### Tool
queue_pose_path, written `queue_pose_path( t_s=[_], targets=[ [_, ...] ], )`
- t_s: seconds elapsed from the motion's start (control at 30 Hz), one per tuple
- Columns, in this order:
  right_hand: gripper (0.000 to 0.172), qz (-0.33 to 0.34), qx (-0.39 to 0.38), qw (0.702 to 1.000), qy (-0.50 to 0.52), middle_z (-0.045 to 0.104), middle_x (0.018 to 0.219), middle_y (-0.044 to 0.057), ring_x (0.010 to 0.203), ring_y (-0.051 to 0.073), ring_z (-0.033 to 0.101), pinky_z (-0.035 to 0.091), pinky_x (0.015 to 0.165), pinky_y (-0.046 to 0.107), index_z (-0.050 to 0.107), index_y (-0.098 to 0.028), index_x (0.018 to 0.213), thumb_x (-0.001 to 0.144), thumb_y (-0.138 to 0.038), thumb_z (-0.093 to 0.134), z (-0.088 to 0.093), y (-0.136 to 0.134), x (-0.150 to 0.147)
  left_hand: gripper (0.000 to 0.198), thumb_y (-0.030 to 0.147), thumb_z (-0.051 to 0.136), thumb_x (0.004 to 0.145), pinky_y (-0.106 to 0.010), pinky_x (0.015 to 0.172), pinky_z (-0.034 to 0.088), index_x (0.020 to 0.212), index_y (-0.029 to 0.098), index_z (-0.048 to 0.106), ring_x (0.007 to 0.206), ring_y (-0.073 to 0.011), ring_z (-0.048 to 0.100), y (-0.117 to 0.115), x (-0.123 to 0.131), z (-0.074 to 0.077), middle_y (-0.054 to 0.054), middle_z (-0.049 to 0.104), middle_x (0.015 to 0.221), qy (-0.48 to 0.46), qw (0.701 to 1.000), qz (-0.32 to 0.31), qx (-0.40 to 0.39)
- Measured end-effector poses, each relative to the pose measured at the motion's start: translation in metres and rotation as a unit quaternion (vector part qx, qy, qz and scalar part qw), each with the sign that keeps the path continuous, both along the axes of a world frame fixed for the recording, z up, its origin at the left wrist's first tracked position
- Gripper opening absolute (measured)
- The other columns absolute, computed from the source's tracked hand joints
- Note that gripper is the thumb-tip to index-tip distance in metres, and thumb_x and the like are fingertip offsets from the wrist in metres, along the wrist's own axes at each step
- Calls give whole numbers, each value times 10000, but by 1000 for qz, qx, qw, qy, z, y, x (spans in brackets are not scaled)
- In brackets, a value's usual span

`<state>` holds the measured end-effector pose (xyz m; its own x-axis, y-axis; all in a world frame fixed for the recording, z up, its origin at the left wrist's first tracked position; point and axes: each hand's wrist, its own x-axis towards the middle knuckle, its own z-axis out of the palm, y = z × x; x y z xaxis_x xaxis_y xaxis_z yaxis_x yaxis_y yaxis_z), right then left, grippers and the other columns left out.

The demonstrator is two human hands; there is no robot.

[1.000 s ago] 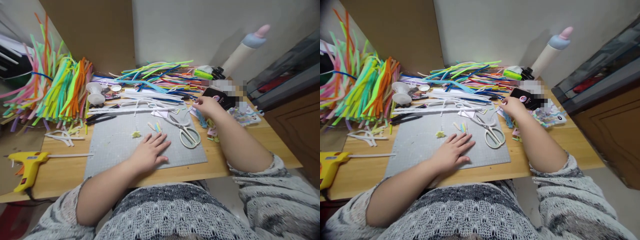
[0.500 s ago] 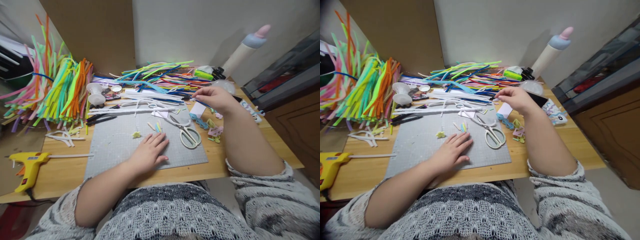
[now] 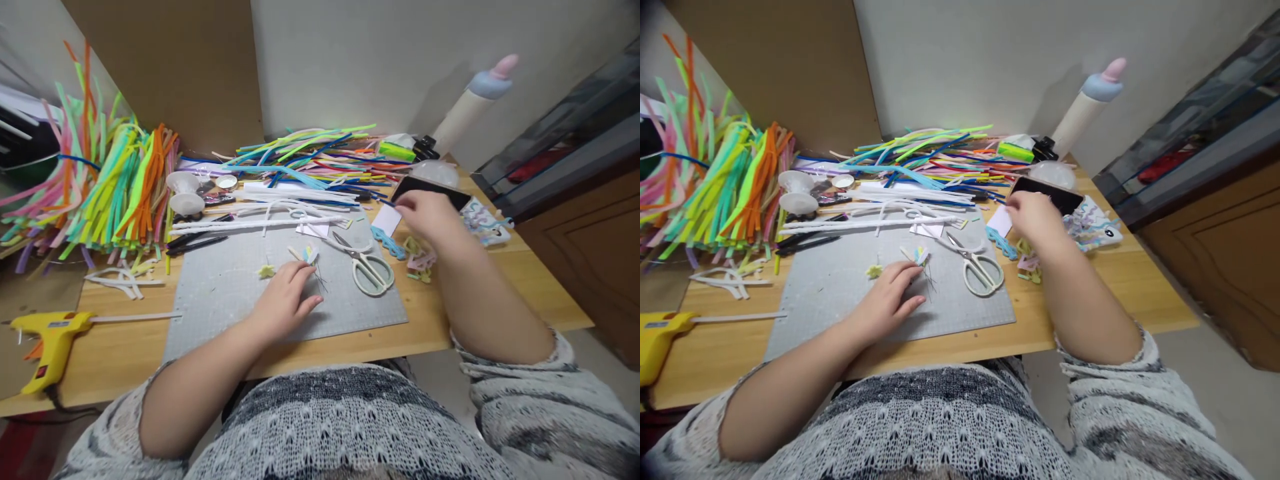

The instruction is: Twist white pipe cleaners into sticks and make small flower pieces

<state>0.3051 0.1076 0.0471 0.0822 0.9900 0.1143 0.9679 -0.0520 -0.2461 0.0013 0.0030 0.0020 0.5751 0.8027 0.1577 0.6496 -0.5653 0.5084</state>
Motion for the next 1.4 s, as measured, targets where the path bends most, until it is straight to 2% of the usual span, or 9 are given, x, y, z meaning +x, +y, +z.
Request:
queue_pose_path(
  t_s=[0.07,0.27,0.4,0.67,0.87,0.97,1.07,1.23,1.4],
  targets=[
    [285,-53,26,995,-76,648,1013,142,905,274,580,417,753,351,664,-163,1019,791,-225,505,-2,4,36,411,370,479,868,-439,1024,348,1221,171,412,1188,-250,395,0,1,1,-120,441,1264,1,1000,1,2],
    [305,19,-45,985,-163,594,1141,161,1005,268,531,384,797,332,648,-154,1074,785,-200,561,-6,6,86,409,370,487,866,-446,1027,345,1215,165,424,1195,-256,393,1,1,-1,-125,442,1272,12,1000,1,-5],
    [407,33,-108,976,-187,587,1146,195,960,277,535,375,748,331,643,-132,1095,714,-271,676,-4,10,93,394,368,477,871,-453,1019,353,1211,175,427,1192,-259,399,2,1,-2,-119,445,1270,15,1000,2,-6],
    [198,17,-154,966,-206,687,914,127,747,190,556,344,635,284,713,-149,874,740,-151,567,-7,13,88,404,373,489,866,-444,1014,360,1210,169,434,1176,-253,410,1,0,-2,-119,454,1257,15,1000,-7,-8],
    [201,9,-140,957,-255,686,911,142,795,224,566,312,686,336,707,-157,885,771,-220,554,27,0,77,410,368,502,859,-450,1004,366,1211,169,435,1169,-260,414,0,0,-4,-124,457,1248,8,1000,-9,0],
    [139,44,-161,962,-218,695,834,95,748,200,569,335,684,325,710,-185,823,761,-238,597,49,-14,56,395,368,506,857,-443,994,368,1187,157,454,1163,-259,419,0,2,-2,-129,467,1239,6,1000,-13,3],
    [145,233,-128,963,-44,689,855,54,758,153,577,384,686,269,691,-201,843,810,-246,557,57,-29,13,279,360,451,888,-411,904,422,1065,157,523,1043,-229,492,-1,3,3,-105,553,1101,7,999,-46,2],
    [139,399,13,913,82,684,825,27,796,147,593,362,756,286,665,-184,807,827,-192,528,25,-38,-87,293,380,387,912,-327,721,439,889,173,593,785,-173,544,-7,4,8,-45,603,805,21,973,-230,18],
    [182,408,30,910,64,677,853,35,851,168,576,283,788,328,659,-173,813,836,-144,481,-12,-25,-161,320,375,380,909,-318,676,416,844,172,618,731,-168,547,-9,5,6,-45,609,751,32,968,-248,37]
  ],
)
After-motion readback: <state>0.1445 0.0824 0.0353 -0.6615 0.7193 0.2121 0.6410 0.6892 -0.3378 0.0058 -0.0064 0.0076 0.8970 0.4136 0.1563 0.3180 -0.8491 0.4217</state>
